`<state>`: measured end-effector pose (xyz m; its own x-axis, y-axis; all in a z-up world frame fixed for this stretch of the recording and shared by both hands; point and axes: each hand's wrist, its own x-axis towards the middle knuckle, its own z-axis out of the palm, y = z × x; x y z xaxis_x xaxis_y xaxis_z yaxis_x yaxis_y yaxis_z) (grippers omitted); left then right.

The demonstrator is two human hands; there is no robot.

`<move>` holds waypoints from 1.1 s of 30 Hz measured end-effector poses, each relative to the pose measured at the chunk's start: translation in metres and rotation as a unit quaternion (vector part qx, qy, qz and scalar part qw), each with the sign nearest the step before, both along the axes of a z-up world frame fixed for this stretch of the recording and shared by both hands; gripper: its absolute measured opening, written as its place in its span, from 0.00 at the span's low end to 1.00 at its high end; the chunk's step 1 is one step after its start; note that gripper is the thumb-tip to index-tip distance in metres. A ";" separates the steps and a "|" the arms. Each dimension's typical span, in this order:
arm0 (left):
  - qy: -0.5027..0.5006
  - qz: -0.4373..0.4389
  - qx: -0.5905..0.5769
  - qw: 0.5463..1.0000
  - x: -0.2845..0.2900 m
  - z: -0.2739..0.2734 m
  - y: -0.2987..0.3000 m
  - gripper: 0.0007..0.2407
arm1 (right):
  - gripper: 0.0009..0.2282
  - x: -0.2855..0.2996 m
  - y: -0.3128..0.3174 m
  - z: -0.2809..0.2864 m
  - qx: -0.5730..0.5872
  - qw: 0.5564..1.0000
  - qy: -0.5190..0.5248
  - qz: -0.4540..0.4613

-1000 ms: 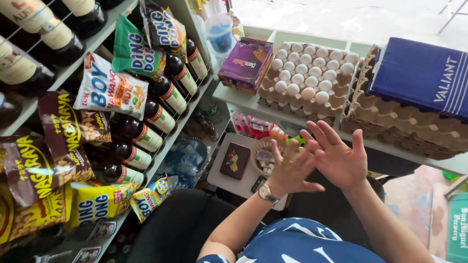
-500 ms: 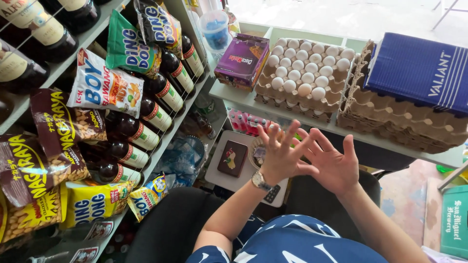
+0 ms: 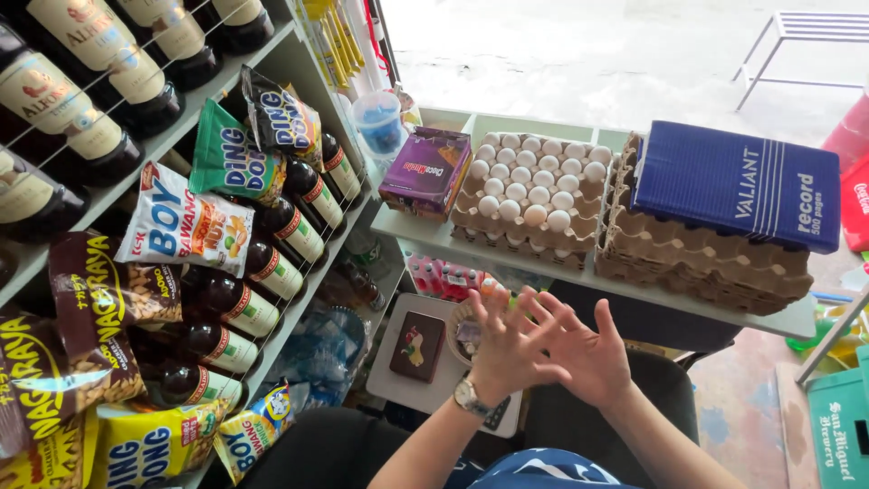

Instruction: Organizing egg trays, inspecting individual eggs, and using a calculator at a store counter.

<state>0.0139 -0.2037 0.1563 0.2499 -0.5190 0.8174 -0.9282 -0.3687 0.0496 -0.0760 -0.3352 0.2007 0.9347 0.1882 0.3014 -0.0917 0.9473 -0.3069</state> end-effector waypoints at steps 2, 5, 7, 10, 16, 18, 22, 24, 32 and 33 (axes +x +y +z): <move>-0.038 0.003 0.034 0.999 -0.005 -0.007 -0.003 0.37 | 0.34 -0.001 -0.002 -0.005 0.008 1.000 -0.007 0.018; -0.050 0.022 0.054 0.997 -0.001 -0.010 -0.001 0.36 | 0.34 -0.006 -0.005 -0.013 0.008 1.000 0.016 0.019; -0.024 0.040 0.039 0.998 0.006 -0.008 0.003 0.35 | 0.34 -0.009 -0.006 -0.012 -0.001 0.999 0.043 0.002; 0.027 0.063 0.026 0.997 0.010 -0.006 0.009 0.36 | 0.33 -0.010 -0.004 -0.008 -0.078 0.996 -0.013 -0.029; 0.051 -0.054 0.011 0.997 -0.013 -0.019 0.004 0.36 | 0.25 -0.008 -0.003 -0.023 -0.056 0.991 0.119 -0.039; -0.017 -0.026 0.073 0.997 -0.017 -0.021 0.003 0.36 | 0.32 -0.011 0.003 -0.010 -0.032 0.998 0.028 0.044; -0.021 0.050 0.065 0.996 0.000 -0.028 0.009 0.36 | 0.31 -0.013 0.000 -0.009 -0.058 0.998 0.019 0.011; 0.019 0.051 0.031 0.998 0.006 -0.033 0.013 0.36 | 0.27 -0.011 -0.004 -0.017 -0.134 0.988 0.038 -0.068; 0.005 -0.008 0.045 0.999 -0.016 -0.035 0.006 0.36 | 0.30 -0.010 0.005 -0.022 -0.077 0.989 0.129 -0.007; -0.020 0.006 0.065 0.998 -0.017 -0.035 0.007 0.35 | 0.32 -0.013 0.008 -0.014 -0.067 0.994 0.080 0.021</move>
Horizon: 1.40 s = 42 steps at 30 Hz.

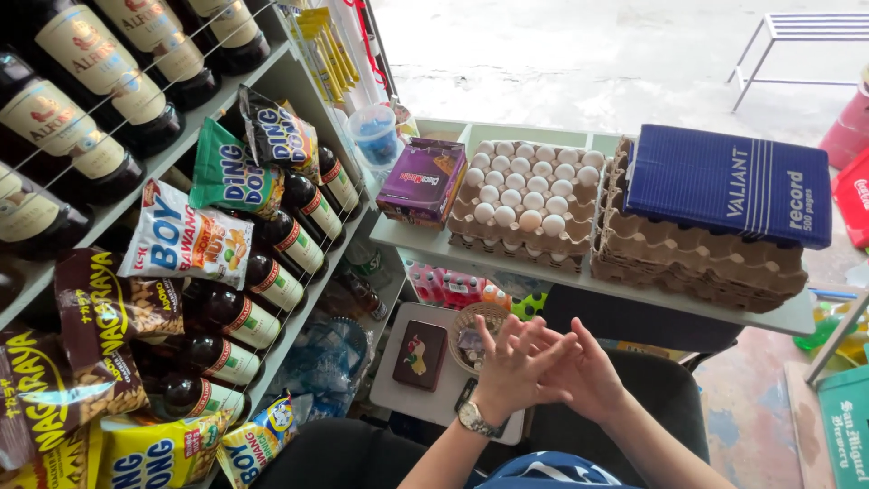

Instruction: Organizing egg trays, inspecting individual eggs, and using a calculator at a store counter.

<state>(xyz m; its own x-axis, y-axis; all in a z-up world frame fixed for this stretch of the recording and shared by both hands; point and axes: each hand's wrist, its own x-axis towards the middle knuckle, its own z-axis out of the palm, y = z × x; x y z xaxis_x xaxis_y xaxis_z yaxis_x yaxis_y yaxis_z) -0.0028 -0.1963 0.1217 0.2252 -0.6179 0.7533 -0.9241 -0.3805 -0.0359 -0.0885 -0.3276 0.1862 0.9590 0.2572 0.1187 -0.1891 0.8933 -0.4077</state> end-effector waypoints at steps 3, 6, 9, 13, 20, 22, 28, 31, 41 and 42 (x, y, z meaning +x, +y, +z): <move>0.034 0.066 -0.002 0.997 0.016 0.001 0.003 0.34 | 0.34 0.000 -0.003 0.002 -0.069 0.995 0.012 -0.064; 0.073 0.061 -0.065 0.993 0.020 0.011 0.008 0.36 | 0.28 0.002 -0.015 -0.024 -0.057 0.994 0.012 -0.093; 0.042 0.024 -0.099 0.994 0.010 0.019 -0.002 0.36 | 0.27 0.002 -0.012 -0.024 -0.053 0.993 0.050 -0.093; 0.030 -0.032 -0.023 0.999 -0.003 -0.002 0.001 0.35 | 0.34 -0.002 -0.004 -0.003 -0.030 0.969 0.224 -0.099; 0.071 0.068 -0.046 0.994 0.023 0.001 0.009 0.36 | 0.26 -0.002 -0.014 -0.025 -0.076 0.990 0.057 -0.104; 0.087 0.051 -0.075 0.992 0.017 -0.001 0.006 0.36 | 0.25 -0.001 -0.004 0.003 -0.075 0.990 0.062 -0.098; -0.005 0.020 -0.005 1.000 0.008 -0.008 -0.001 0.35 | 0.32 0.005 -0.006 -0.015 -0.019 0.996 0.090 -0.013; 0.003 0.114 -0.072 0.991 0.025 0.000 0.008 0.34 | 0.30 0.006 -0.010 -0.017 -0.056 0.996 0.047 -0.050; 0.035 0.058 -0.046 0.997 0.001 -0.028 0.007 0.33 | 0.30 0.009 -0.004 0.004 -0.085 0.983 0.158 -0.041; 0.049 0.069 -0.034 0.996 0.001 -0.031 0.009 0.33 | 0.29 0.008 -0.007 -0.010 -0.079 0.996 0.028 0.011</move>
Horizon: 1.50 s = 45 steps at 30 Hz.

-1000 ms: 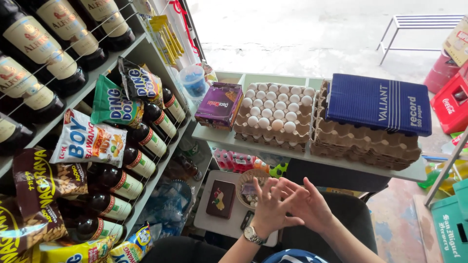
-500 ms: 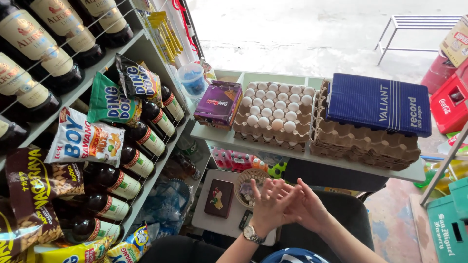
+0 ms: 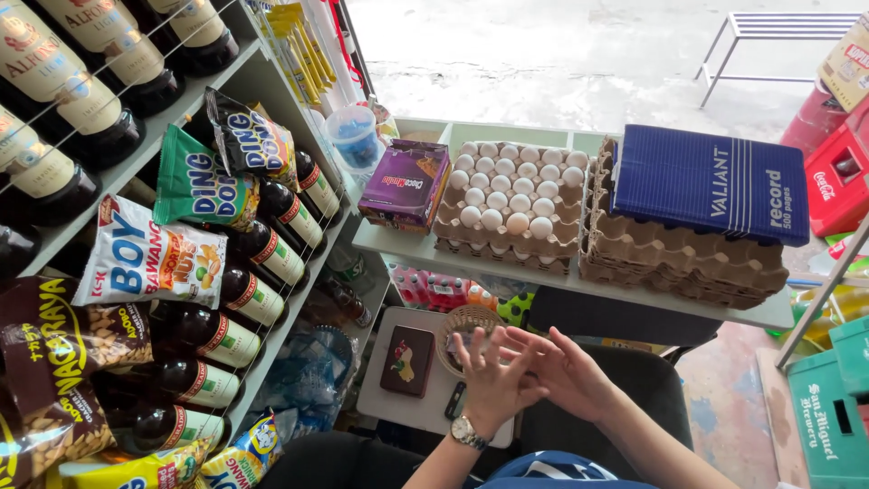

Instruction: Organizing egg trays, inspecting individual eggs, and using a calculator at a store counter.

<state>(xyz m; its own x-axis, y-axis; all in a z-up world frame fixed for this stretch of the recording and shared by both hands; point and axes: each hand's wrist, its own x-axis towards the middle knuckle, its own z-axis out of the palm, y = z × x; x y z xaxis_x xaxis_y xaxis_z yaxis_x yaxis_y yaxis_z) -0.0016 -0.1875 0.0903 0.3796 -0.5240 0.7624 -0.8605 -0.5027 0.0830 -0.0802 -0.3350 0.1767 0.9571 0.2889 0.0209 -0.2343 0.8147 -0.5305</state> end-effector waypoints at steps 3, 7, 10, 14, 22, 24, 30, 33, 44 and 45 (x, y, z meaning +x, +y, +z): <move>0.006 0.059 -0.026 0.998 0.015 0.006 0.007 0.35 | 0.27 0.002 -0.003 -0.014 -0.043 0.994 0.080 -0.063; 0.040 0.065 -0.022 0.997 0.017 0.004 0.009 0.35 | 0.24 0.002 -0.006 -0.022 -0.048 0.997 0.018 -0.056; 0.024 0.010 -0.047 0.999 0.006 0.002 0.000 0.34 | 0.23 0.003 -0.004 -0.025 -0.041 0.995 0.056 -0.074; 0.016 -0.038 -0.009 0.999 -0.008 -0.007 0.000 0.33 | 0.27 0.003 0.000 -0.016 -0.020 0.996 0.081 -0.036; 0.105 0.044 0.004 0.993 0.007 -0.009 0.015 0.32 | 0.24 -0.001 -0.006 -0.031 -0.045 0.992 0.094 -0.074; 0.068 -0.039 -0.017 0.997 0.002 -0.009 0.011 0.32 | 0.24 -0.001 -0.007 -0.045 -0.021 0.988 0.131 -0.083; 0.104 -0.098 0.041 0.989 -0.008 -0.017 0.002 0.29 | 0.32 -0.004 0.015 0.003 0.040 0.956 0.268 -0.114; 0.119 -0.084 0.040 0.989 0.002 -0.018 0.003 0.31 | 0.30 -0.008 0.004 -0.028 0.019 0.989 0.126 -0.074; 0.026 -0.083 0.026 0.996 -0.002 -0.009 -0.010 0.30 | 0.22 -0.016 -0.010 -0.050 -0.018 0.986 0.101 -0.135; 0.010 -0.066 0.035 0.997 0.000 -0.012 -0.009 0.30 | 0.20 -0.016 -0.008 -0.051 -0.015 0.986 0.090 -0.138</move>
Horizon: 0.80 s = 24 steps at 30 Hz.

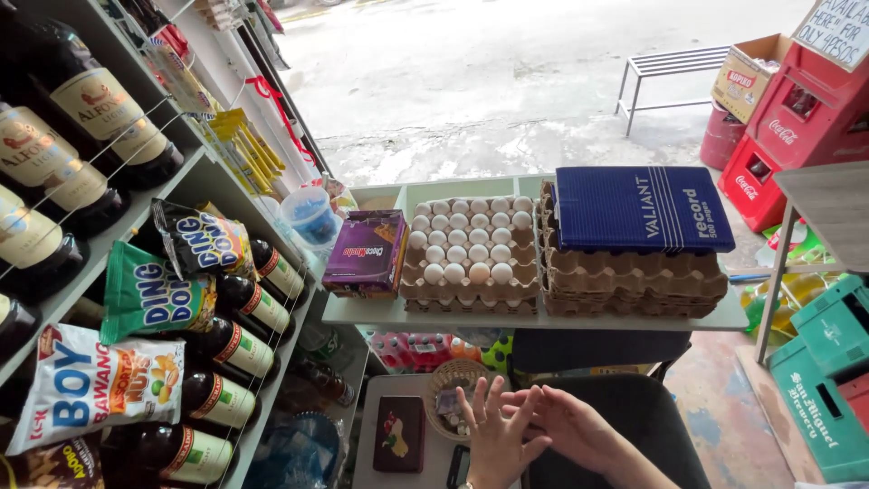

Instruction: Organizing egg trays, inspecting individual eggs, and using a calculator at a store counter.

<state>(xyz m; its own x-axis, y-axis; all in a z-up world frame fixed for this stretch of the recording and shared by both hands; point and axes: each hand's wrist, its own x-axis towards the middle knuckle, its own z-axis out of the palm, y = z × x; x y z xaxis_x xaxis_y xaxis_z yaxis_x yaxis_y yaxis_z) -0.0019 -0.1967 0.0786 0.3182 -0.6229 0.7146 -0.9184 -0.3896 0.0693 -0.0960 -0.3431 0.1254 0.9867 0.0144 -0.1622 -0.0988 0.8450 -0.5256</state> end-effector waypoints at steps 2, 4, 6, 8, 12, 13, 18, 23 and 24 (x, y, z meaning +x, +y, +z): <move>0.010 0.009 -0.010 1.000 0.006 0.008 0.005 0.30 | 0.18 0.000 0.002 -0.003 -0.013 1.000 0.012 0.001; 0.017 0.016 -0.027 0.999 0.015 0.011 0.007 0.30 | 0.17 -0.001 -0.002 -0.008 -0.032 0.999 0.020 0.001; 0.159 0.081 -0.019 0.984 0.027 0.008 0.013 0.32 | 0.14 -0.002 -0.007 -0.014 -0.034 0.999 0.019 -0.018; 0.164 0.089 -0.039 0.982 0.032 0.009 0.019 0.33 | 0.16 -0.003 -0.009 -0.017 -0.033 0.999 0.013 -0.025; 0.044 0.042 -0.045 0.997 0.021 0.013 0.018 0.33 | 0.24 0.003 -0.004 -0.005 0.012 0.992 0.112 -0.050; 0.044 0.045 -0.043 0.997 0.015 0.008 0.015 0.33 | 0.24 0.005 0.002 0.004 0.014 0.992 0.113 -0.047; 0.062 -0.035 0.006 0.997 -0.001 -0.010 0.007 0.28 | 0.33 0.007 0.011 0.014 0.031 0.994 0.106 0.024; 0.070 0.048 -0.008 0.996 0.023 0.000 0.023 0.31 | 0.20 0.003 -0.010 -0.025 -0.025 0.996 0.081 -0.005; 0.113 0.059 0.006 0.992 0.030 0.004 0.029 0.34 | 0.15 0.003 -0.014 -0.031 -0.018 0.992 0.118 -0.031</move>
